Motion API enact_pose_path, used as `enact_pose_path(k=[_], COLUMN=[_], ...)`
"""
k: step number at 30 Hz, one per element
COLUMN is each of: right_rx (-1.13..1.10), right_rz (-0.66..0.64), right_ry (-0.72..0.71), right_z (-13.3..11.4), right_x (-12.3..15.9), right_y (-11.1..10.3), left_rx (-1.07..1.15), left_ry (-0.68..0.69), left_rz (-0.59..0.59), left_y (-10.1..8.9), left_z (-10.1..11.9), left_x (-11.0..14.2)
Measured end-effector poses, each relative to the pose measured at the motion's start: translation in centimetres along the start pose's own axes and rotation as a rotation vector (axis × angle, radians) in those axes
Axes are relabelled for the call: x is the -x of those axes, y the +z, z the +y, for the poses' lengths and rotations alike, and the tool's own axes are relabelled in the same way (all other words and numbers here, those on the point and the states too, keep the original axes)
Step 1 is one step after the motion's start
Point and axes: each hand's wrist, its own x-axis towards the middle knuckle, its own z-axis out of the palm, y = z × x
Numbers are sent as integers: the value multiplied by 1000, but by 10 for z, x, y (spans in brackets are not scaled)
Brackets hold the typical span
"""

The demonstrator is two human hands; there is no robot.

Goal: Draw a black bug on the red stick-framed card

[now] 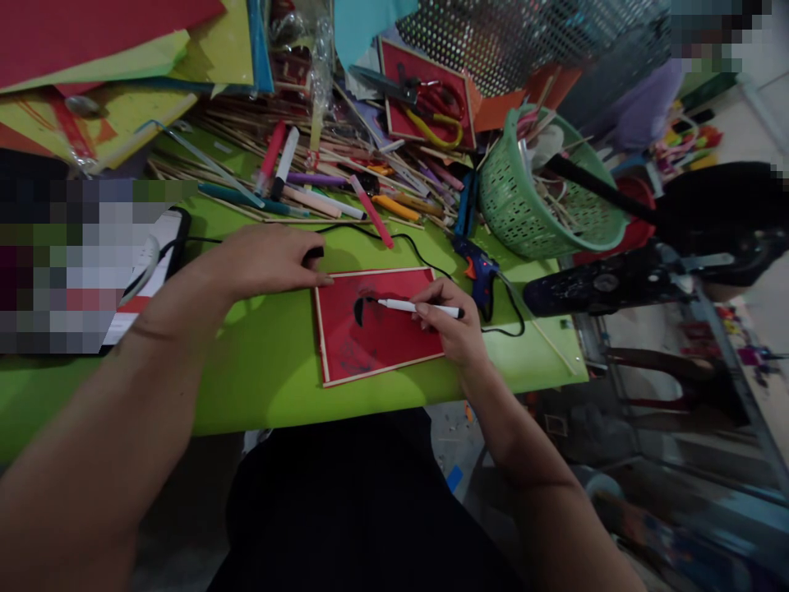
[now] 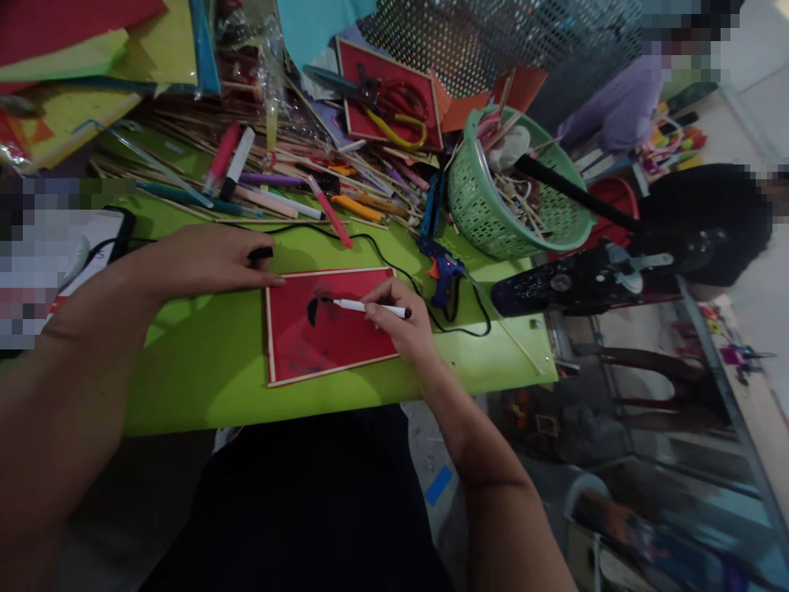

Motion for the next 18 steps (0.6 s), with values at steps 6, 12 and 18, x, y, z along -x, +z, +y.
enact_pose_path(k=[6,12,18], right_rx=[22,22,18], right_rz=[-8,-18,-33], right_ry=[0,-10,-23], right_z=[1,1,-1], right_x=[0,-1,-2], right_y=[1,2,2], left_rx=[47,9,16], left_ry=[-30,-15,4], left_rz=[1,25,38], left_y=[-2,-3,-4], left_z=[3,6,8], left_x=[3,5,8])
